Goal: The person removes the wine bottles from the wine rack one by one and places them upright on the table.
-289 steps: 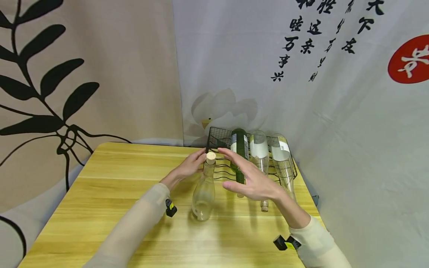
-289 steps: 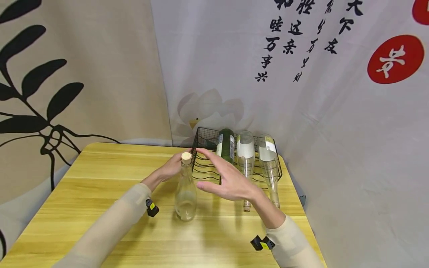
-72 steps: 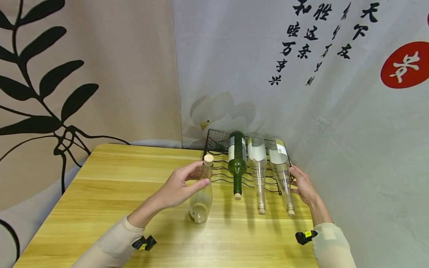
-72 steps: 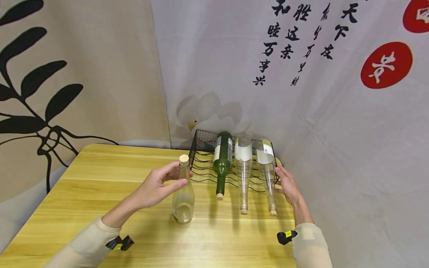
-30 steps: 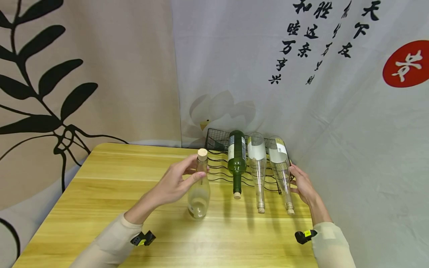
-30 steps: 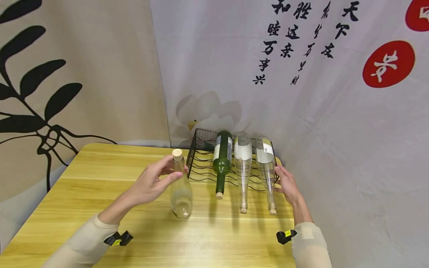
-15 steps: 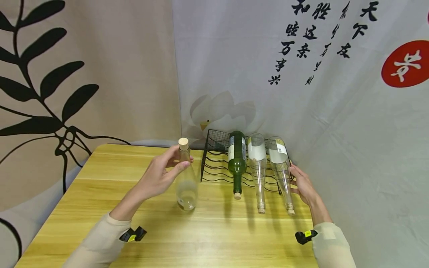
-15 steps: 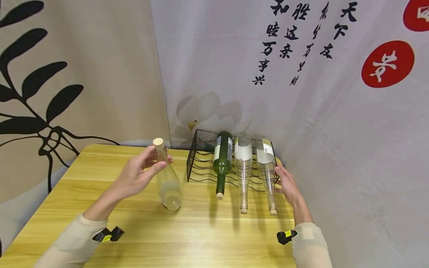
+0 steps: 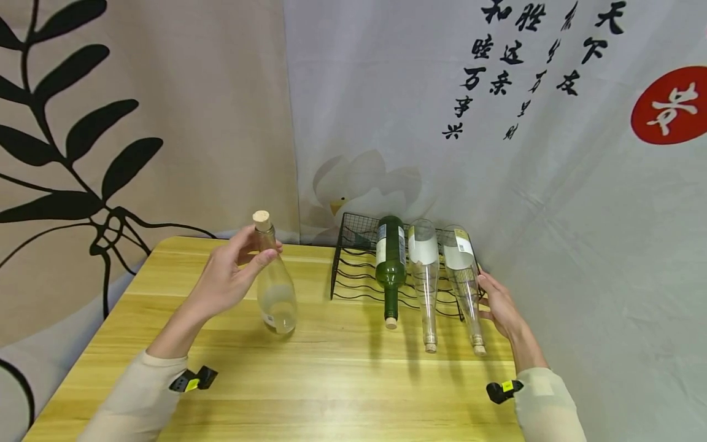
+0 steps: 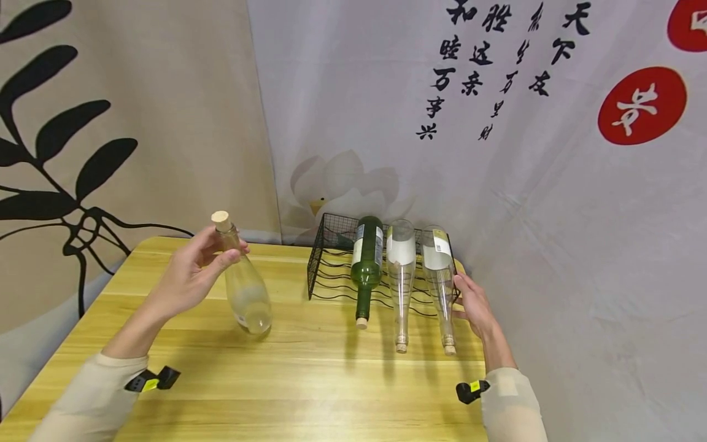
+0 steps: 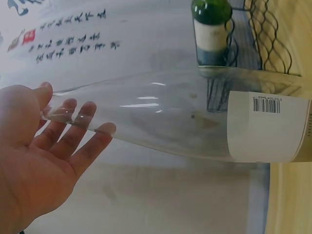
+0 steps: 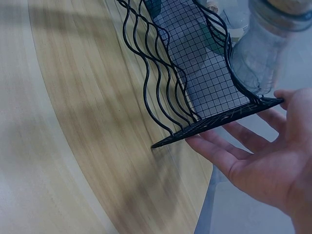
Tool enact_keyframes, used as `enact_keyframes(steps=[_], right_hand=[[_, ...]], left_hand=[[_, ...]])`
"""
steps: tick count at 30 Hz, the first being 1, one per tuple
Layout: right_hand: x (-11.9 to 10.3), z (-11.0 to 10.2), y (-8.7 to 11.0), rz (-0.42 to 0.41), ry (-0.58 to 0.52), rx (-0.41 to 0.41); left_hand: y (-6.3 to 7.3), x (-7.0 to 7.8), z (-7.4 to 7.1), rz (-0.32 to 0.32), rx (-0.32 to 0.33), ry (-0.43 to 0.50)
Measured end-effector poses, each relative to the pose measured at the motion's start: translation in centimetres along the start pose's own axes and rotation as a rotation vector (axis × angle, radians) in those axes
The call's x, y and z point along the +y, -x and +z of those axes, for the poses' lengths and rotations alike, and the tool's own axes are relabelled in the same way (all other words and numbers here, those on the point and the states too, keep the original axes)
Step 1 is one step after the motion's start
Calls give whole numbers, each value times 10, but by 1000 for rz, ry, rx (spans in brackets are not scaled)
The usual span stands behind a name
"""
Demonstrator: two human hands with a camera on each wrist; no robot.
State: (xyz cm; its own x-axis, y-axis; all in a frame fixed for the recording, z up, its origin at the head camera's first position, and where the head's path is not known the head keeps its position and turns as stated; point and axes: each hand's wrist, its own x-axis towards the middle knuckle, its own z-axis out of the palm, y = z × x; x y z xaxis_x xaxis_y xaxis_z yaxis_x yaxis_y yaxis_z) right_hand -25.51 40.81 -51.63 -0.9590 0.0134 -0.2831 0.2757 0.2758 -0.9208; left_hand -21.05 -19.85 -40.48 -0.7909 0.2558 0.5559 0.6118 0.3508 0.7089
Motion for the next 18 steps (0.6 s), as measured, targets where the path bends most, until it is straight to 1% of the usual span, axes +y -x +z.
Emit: enact_keyframes(steps=[5,8,15,18], right_hand=[[-1,1,1,-6,3,6],[-2,0,1,-11,5,5],[-1,0,1,-10,17,6],[0,-1,-1,3,14,7]], left_hand=[[2,-3,-17,-66,44,-34],[2,-5,-25,-85,73,-58],[-1,-14,-43,-69,112,-86],[-2,-19,-51,-76,125,-104]])
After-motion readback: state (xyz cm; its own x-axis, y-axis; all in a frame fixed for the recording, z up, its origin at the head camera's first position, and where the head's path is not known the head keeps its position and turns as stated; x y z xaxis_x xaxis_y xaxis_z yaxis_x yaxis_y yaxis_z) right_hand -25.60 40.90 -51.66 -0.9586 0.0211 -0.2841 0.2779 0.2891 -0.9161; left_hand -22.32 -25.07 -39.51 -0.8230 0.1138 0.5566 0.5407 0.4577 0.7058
